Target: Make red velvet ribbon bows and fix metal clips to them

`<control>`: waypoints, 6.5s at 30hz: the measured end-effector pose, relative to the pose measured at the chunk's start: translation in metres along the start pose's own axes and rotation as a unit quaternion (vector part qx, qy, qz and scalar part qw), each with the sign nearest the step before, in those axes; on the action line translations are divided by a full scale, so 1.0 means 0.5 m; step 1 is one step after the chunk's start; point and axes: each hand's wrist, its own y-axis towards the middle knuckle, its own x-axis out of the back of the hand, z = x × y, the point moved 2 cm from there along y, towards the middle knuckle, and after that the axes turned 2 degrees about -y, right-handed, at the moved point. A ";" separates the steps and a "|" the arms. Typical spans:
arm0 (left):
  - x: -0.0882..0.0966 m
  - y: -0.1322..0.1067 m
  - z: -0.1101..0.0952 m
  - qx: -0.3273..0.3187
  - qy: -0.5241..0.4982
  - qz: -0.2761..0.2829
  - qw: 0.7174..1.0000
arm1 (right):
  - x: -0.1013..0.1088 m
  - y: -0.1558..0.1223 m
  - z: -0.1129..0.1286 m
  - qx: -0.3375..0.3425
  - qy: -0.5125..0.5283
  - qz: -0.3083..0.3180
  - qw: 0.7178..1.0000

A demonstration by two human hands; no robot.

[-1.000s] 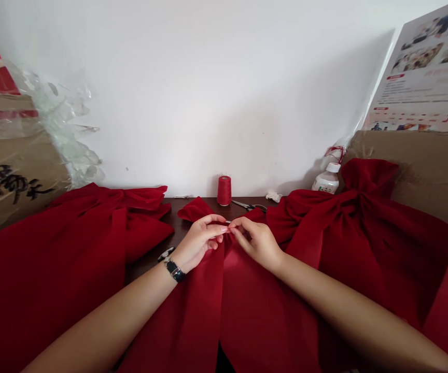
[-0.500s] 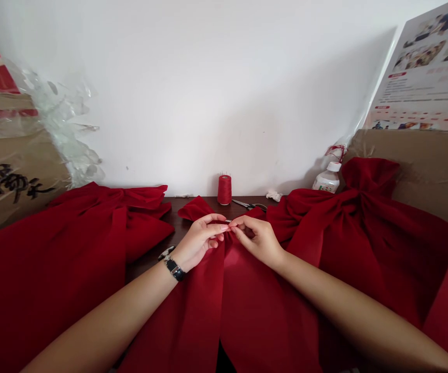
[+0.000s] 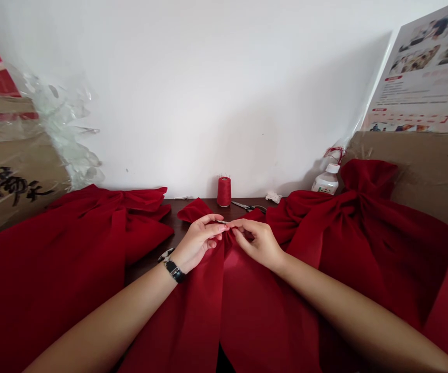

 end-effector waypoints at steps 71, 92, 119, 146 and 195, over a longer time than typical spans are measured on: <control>0.000 -0.004 -0.008 -0.074 0.105 0.021 0.991 | 0.011 0.023 -0.013 -0.137 0.179 0.014 0.974; 0.000 -0.003 -0.010 -0.082 0.111 0.007 0.990 | 0.010 0.020 -0.013 -0.126 0.150 0.008 0.981; -0.016 -0.036 -0.020 -0.330 0.394 -0.062 0.856 | 0.017 0.032 -0.017 -0.211 0.352 -0.069 0.909; -0.019 -0.044 -0.019 -0.414 0.487 -0.034 0.768 | -0.016 0.015 -0.002 -0.310 0.441 0.107 0.836; -0.020 -0.038 -0.019 -0.382 0.437 -0.020 0.814 | -0.011 0.016 -0.005 -0.293 0.360 0.112 0.878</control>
